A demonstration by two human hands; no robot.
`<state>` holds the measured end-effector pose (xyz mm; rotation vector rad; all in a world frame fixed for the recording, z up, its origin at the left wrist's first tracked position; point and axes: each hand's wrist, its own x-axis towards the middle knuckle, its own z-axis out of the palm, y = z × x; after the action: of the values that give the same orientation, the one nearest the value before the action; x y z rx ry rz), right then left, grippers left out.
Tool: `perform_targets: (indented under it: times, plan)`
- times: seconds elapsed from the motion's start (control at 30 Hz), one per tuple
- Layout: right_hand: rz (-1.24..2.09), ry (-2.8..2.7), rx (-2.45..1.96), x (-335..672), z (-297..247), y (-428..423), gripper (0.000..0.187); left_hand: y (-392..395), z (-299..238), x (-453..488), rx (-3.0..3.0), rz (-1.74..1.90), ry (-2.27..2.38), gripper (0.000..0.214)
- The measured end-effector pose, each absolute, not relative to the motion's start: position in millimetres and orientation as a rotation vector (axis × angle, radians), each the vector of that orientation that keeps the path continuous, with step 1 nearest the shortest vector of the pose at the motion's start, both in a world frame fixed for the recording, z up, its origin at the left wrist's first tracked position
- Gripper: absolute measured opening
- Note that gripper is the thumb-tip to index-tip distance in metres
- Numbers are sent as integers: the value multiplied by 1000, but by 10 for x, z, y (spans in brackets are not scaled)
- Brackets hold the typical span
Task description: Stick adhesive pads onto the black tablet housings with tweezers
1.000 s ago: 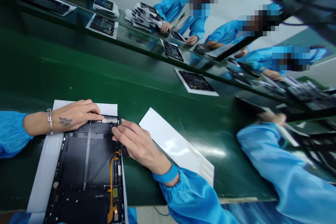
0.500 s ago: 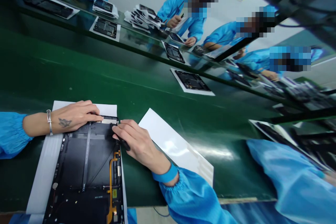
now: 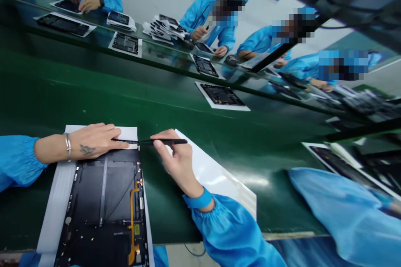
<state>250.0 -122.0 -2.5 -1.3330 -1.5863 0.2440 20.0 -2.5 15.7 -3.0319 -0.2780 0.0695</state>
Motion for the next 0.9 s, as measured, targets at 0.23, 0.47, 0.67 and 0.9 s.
perform_targets:
  times: [0.23, 0.47, 0.67, 0.9]
  plan:
    - [265, -1641, -1346, 2456, 185, -1142, 14, -238, 135, 398, -2904, 99, -347, 49]
    - [286, -2284, -1254, 2348, 232, -841, 17, -48, -46, -93, -3276, -399, -248, 37]
    - [336, -2728, -1326, 2189, 195, -649, 15, 7, -121, -166, -3478, -645, -228, 33]
    - [222, -2937, -1312, 2123, 266, -593, 17, -2, -105, -110, -3491, -614, -223, 30]
